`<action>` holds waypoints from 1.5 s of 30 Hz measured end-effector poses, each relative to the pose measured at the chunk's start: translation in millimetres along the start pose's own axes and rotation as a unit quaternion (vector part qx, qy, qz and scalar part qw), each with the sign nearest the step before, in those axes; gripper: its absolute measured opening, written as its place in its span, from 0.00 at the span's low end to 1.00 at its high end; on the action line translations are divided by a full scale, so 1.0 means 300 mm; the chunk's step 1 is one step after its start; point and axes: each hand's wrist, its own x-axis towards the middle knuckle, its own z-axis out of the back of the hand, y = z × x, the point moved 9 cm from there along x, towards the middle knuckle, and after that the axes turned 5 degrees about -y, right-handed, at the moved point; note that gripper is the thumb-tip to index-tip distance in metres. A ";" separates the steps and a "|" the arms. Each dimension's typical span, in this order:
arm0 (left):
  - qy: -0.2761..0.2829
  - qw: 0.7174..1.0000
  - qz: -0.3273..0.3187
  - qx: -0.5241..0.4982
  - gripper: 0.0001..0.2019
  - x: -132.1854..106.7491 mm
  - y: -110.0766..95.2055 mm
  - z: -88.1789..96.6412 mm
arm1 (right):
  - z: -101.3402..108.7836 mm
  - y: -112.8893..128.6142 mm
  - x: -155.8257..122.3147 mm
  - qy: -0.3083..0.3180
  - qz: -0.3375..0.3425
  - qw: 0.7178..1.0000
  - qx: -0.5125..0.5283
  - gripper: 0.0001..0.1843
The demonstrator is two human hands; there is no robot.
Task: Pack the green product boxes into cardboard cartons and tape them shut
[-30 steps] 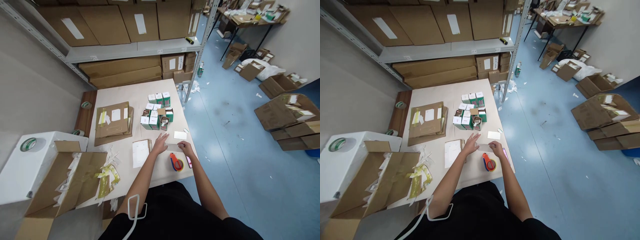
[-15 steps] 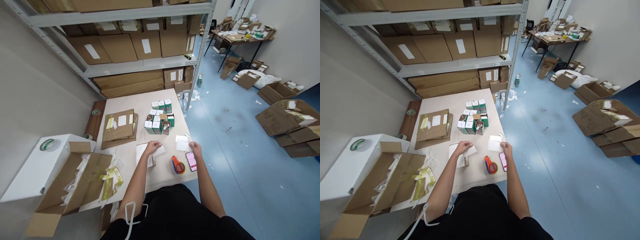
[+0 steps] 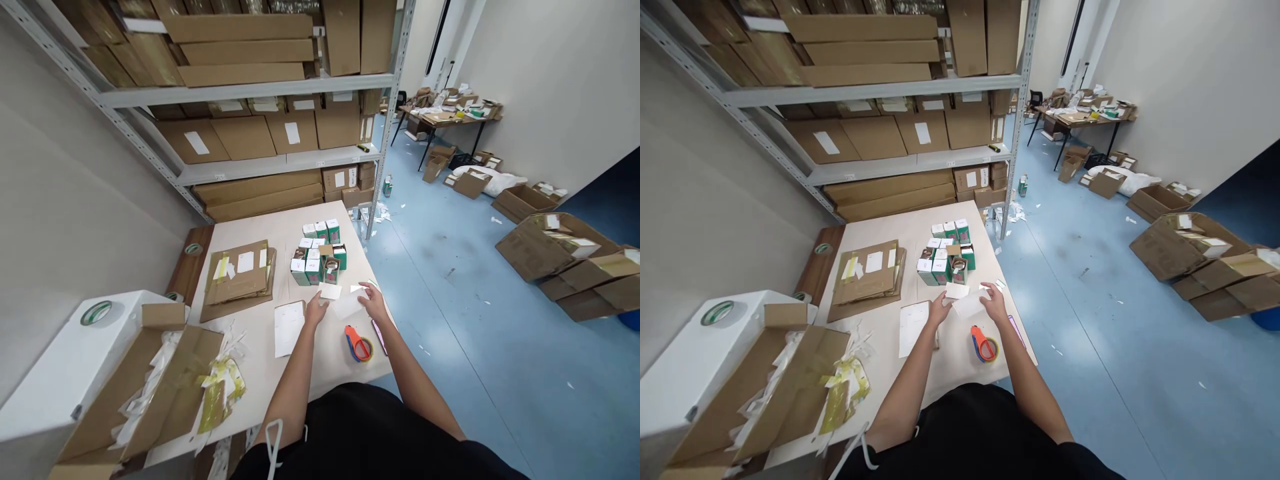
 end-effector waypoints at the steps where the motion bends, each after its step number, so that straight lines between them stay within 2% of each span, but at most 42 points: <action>1: -0.003 0.999 0.005 -0.037 0.29 -0.015 -0.005 0.033 | -0.016 0.014 -0.001 0.008 0.000 1.000 -0.004 0.29; 3: 0.024 0.992 -0.004 -0.124 0.28 -0.053 -0.040 0.089 | -0.062 0.044 -0.001 0.026 -0.003 1.000 -0.012 0.29; 5: 0.104 0.980 -0.032 -0.169 0.30 -0.106 -0.095 0.121 | -0.135 0.078 -0.006 0.062 0.004 0.998 -0.020 0.28; 7: 0.151 0.975 -0.059 -0.151 0.30 -0.160 -0.137 0.164 | -0.226 0.104 -0.019 0.109 0.002 0.994 0.008 0.30; 9: 0.164 0.977 -0.053 -0.127 0.23 -0.200 -0.145 0.205 | -0.295 0.120 -0.034 0.117 -0.011 0.991 0.057 0.32; 11: 0.136 0.978 -0.023 -0.159 0.21 -0.223 -0.131 0.245 | -0.323 0.116 -0.047 0.072 -0.032 0.993 0.090 0.32; 13: 0.080 0.966 0.012 -0.243 0.24 -0.236 -0.108 0.283 | -0.336 0.093 -0.071 0.030 -0.061 0.994 0.091 0.27; 15: 0.018 0.943 0.044 -0.329 0.28 -0.246 -0.080 0.308 | -0.365 0.066 -0.106 0.046 -0.094 0.991 0.079 0.21; 18: -0.044 0.915 0.073 -0.394 0.32 -0.257 -0.056 0.323 | -0.417 0.047 -0.161 0.119 -0.114 0.984 0.072 0.15; 22: -0.072 0.913 0.067 -0.397 0.32 -0.253 -0.079 0.338 | -0.425 0.060 -0.185 0.135 -0.110 0.981 0.080 0.13; 29: -0.068 0.909 0.052 -0.408 0.31 -0.238 -0.126 0.347 | -0.421 0.100 -0.161 0.125 -0.103 0.983 0.090 0.10; 45: -0.067 0.912 0.050 -0.402 0.33 -0.242 -0.128 0.357 | -0.437 0.105 -0.160 0.125 -0.093 0.985 0.076 0.11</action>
